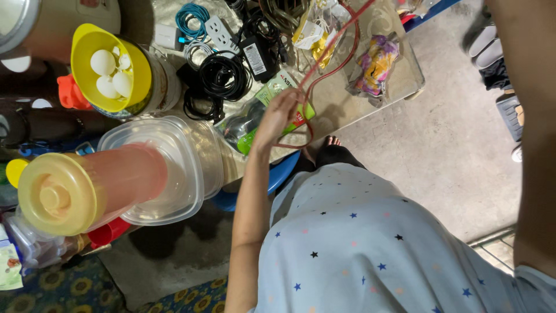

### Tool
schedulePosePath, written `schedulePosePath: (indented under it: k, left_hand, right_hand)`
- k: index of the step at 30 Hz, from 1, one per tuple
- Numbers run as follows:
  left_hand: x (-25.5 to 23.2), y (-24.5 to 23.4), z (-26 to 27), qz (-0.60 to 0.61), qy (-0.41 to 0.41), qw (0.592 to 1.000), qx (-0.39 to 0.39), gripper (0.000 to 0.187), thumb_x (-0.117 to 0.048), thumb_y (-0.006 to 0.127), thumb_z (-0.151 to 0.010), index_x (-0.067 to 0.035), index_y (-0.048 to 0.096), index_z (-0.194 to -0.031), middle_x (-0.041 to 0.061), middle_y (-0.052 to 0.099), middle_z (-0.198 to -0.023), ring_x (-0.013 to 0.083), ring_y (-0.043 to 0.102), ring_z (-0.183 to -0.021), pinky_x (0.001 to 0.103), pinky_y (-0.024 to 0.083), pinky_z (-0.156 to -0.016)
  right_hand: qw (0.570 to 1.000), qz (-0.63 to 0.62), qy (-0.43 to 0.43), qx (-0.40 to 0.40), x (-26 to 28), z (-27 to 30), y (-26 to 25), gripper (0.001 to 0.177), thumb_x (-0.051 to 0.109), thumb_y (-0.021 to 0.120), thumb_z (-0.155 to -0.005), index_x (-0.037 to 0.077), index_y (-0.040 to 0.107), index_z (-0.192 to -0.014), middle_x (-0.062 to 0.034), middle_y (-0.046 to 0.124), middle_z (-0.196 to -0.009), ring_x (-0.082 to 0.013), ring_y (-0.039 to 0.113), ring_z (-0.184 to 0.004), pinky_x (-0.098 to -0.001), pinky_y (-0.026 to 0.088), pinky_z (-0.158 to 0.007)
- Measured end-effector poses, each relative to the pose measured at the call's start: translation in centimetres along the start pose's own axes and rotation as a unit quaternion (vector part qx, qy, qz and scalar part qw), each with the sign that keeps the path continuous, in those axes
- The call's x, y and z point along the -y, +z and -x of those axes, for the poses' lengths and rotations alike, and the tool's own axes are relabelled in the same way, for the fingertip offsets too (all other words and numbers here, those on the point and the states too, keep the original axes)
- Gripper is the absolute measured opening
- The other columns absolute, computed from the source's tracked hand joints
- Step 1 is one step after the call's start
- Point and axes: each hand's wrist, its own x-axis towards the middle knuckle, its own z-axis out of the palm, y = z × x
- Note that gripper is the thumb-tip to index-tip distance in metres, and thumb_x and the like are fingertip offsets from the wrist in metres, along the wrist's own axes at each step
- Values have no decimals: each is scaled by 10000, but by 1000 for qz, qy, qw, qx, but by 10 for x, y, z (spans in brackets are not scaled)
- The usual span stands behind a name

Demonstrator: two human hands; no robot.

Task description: The person wipes a red cable with a cloth on a cluttered table, then coils it and places it down. The person also briefly handles a black cable and a packaged item before returning to the red cable.

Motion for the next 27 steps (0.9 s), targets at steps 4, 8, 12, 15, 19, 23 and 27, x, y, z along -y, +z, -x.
schedulePosePath:
  k: [4,8,12,15,19,23,27]
  left_hand:
    - [27,5,-10,67,-38,997,7,290,-240,407,-1111,-83,621,-995,-87,328,-639,45,278,-518,235,218,-460]
    - [41,0,-13,79,-45,996,-18,289,-249,407,-1111,-85,608,-982,-84,343,-638,41,279,-512,240,214,-451]
    - [44,3,-11,95,-52,994,-30,293,-245,403,-1107,-85,610,-974,-86,320,-615,35,262,-502,239,212,-447]
    - [42,9,-8,70,-35,996,-34,301,-230,409,-1113,-76,625,-972,-82,338,-628,41,304,-534,247,248,-479]
    - [38,17,-7,39,-16,999,-24,327,-236,397,-1128,-74,628,-963,-78,344,-623,43,310,-536,246,246,-492]
    - [37,20,-10,40,-11,999,-19,318,-232,397,-1121,-76,632,-976,-76,355,-631,46,311,-540,247,245,-498]
    - [40,28,-18,46,3,999,-13,297,-211,404,-1109,-75,628,-969,-66,377,-630,53,344,-549,254,273,-496]
  right_hand:
    - [999,29,23,6,-11,10,24,835,443,720,-1044,-14,208,-1520,-251,255,-1498,-435,344,-1348,-536,386,-1108]
    - [994,94,46,10,-18,13,35,954,481,753,-1019,-11,158,-1579,-269,203,-1567,-467,302,-1412,-565,362,-1146]
    - [973,225,56,9,-20,24,46,1075,520,785,-993,-9,108,-1639,-287,151,-1635,-498,260,-1476,-593,339,-1184]
    - [950,300,83,19,-31,62,84,1166,548,810,-974,-7,70,-1684,-301,111,-1687,-522,229,-1524,-615,322,-1213]
    - [921,370,118,6,-64,92,126,1143,355,859,-884,-34,77,-1622,-358,75,-1560,-590,223,-1368,-707,314,-1052]
    - [951,288,102,-53,-87,85,111,837,79,625,-932,13,204,-1653,-249,370,-1544,-413,477,-1352,-474,497,-1107]
    - [899,-394,192,-18,-62,94,71,645,67,494,-987,-22,453,-1625,-235,583,-1449,-293,512,-1107,-380,532,-1005]
